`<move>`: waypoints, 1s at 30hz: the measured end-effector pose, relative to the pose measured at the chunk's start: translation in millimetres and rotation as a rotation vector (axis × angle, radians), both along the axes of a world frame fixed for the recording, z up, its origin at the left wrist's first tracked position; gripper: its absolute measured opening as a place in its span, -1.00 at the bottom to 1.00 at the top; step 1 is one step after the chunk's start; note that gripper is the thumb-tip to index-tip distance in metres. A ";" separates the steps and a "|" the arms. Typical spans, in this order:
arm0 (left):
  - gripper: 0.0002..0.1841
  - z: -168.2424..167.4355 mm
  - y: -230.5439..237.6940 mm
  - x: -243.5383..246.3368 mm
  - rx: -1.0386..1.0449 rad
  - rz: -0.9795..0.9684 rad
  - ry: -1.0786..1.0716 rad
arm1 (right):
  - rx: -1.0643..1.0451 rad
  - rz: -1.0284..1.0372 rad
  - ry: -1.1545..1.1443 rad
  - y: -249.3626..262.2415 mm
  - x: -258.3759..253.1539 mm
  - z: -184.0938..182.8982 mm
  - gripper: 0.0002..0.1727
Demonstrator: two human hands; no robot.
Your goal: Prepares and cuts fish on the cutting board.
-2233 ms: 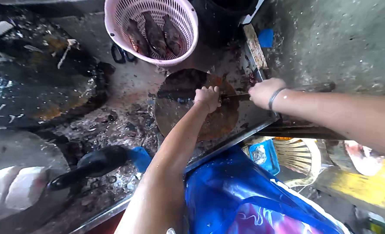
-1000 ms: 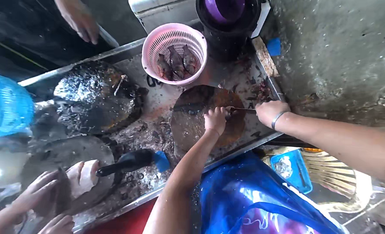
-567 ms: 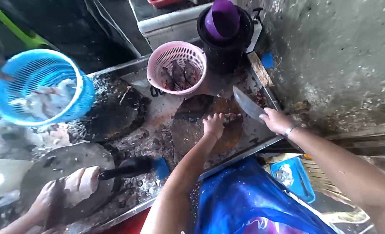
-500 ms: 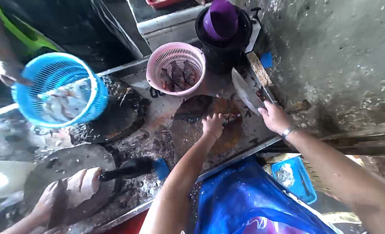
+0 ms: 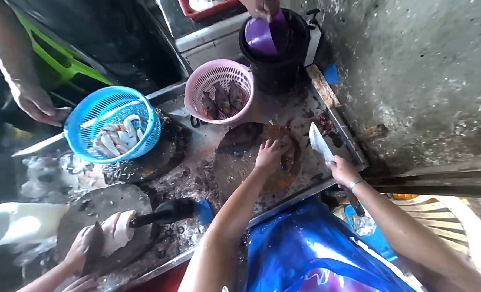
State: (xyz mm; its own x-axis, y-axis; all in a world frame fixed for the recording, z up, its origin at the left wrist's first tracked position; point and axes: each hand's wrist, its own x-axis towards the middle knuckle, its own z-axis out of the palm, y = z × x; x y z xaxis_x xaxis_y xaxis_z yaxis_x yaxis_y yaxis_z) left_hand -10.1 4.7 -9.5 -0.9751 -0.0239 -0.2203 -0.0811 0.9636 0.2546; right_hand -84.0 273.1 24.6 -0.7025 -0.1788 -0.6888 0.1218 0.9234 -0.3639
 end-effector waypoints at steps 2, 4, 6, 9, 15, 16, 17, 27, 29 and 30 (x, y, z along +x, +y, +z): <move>-0.51 -8.3 8.7 8.6 0.100 0.113 -0.012 | -0.087 -0.030 -0.050 -4.6 12.6 4.0 -0.52; -0.49 -17.5 15.8 12.0 0.134 0.173 -0.010 | -0.182 -0.071 -0.131 -10.4 25.8 6.4 -0.52; -0.42 -24.6 21.0 13.0 0.148 0.206 0.007 | -0.226 -0.107 -0.218 -16.2 37.9 8.9 -0.52; -0.31 -30.3 25.3 12.4 0.131 0.201 0.019 | -0.212 -0.121 -0.317 -15.5 54.8 3.7 -0.53; -0.27 -31.3 26.2 6.3 0.116 0.173 -0.001 | -0.112 -0.128 -0.420 -7.0 76.6 28.7 -0.54; -0.28 -30.9 24.8 5.0 0.124 0.164 -0.007 | -0.102 -0.137 -0.427 -10.8 76.2 31.3 -0.54; -0.28 -30.4 23.1 3.7 0.130 0.155 -0.016 | -0.096 -0.141 -0.416 -17.2 74.6 30.9 -0.54; -0.31 -27.8 18.9 0.4 0.165 0.144 -0.052 | -0.029 -0.127 -0.404 -25.5 79.9 32.4 -0.48; -0.30 -26.7 17.2 -2.1 0.183 0.148 -0.080 | -0.042 -0.154 -0.377 -36.7 71.5 23.7 -0.51; -0.30 -25.4 17.3 -2.7 0.188 0.154 -0.092 | -0.054 -0.170 -0.358 -43.5 66.5 16.4 -0.52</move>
